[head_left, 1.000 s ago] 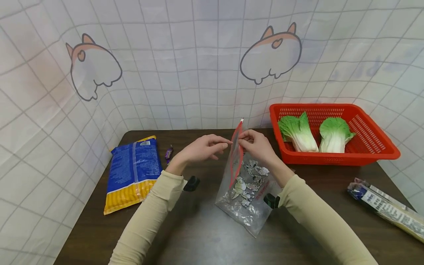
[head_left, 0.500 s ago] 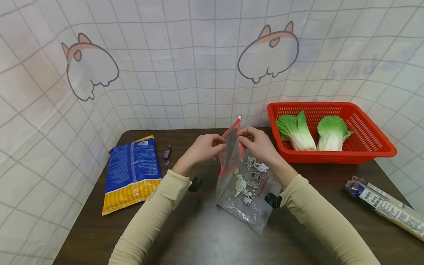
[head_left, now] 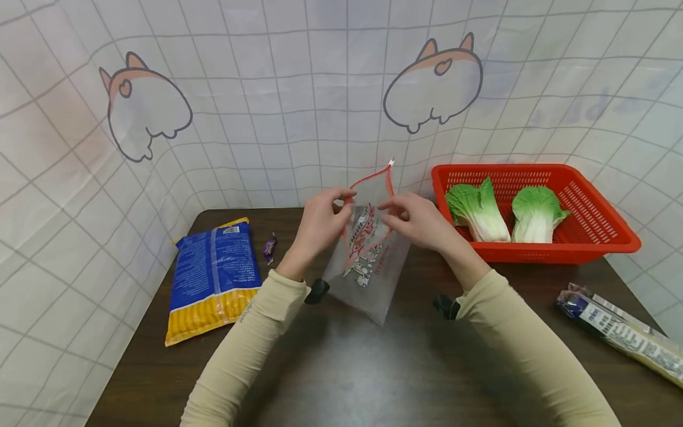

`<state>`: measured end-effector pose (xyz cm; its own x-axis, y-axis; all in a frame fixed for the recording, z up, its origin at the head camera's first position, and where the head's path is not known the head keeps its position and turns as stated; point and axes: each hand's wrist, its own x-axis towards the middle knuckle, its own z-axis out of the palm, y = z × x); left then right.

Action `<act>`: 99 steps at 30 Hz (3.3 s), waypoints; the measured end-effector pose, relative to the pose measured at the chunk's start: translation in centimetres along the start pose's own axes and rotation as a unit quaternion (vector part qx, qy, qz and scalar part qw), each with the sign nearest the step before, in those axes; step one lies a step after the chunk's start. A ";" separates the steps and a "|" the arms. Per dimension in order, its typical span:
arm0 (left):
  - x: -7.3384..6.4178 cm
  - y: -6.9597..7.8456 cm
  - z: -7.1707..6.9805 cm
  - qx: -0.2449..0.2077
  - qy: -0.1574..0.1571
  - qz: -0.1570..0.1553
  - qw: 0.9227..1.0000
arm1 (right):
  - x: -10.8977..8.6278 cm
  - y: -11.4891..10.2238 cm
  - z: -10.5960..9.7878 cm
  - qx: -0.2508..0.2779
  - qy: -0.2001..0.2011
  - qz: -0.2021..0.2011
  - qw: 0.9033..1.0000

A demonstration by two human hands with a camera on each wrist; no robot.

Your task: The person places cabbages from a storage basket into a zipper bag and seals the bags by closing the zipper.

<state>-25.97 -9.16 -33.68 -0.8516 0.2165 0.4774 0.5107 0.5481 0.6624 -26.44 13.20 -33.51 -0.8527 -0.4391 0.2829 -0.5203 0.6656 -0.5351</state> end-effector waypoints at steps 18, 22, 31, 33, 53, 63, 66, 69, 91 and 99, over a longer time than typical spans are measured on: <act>-2.6 4.4 4.0 0.331 -0.045 0.146 0.931 | -0.1 3.3 1.7 -0.009 -0.148 0.101 0.984; -2.7 2.2 5.2 0.320 -0.109 0.057 0.939 | -1.2 4.7 1.8 -0.082 -0.146 0.101 0.981; -0.6 1.1 4.1 0.223 -0.104 -0.016 0.969 | -1.2 5.8 2.0 -0.026 -0.037 0.033 0.998; -0.1 0.9 3.4 0.266 -0.051 -0.012 0.963 | -1.1 5.6 1.9 -0.067 -0.037 0.052 0.996; 0.3 -2.5 1.7 0.210 -0.024 0.083 0.974 | -1.0 5.4 1.7 -0.011 -0.076 0.106 0.991; -3.1 -4.9 2.5 -0.091 -0.005 -0.038 0.995 | -1.5 5.6 1.9 0.074 -0.116 0.114 0.984; -3.6 -5.2 2.4 -0.147 -0.027 -0.064 0.987 | -1.4 5.5 1.5 0.099 -0.129 0.112 0.980; -3.8 -5.6 2.3 -0.189 -0.041 -0.089 0.977 | -1.1 5.6 0.7 0.125 -0.158 0.101 0.974; -4.8 -2.6 1.2 -0.249 -0.060 -0.130 0.958 | -0.3 11.9 -9.9 0.194 -0.158 0.163 0.955; -4.8 -2.6 1.4 -0.256 -0.065 -0.131 0.955 | -1.0 15.5 -11.9 0.153 -0.122 0.226 0.954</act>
<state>-23.33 -10.50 -38.49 -0.9490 0.2418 0.2022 0.2397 0.1370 0.9611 -34.21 31.19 -32.61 -0.9312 -0.3011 -0.2056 -0.0320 0.6291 -0.7767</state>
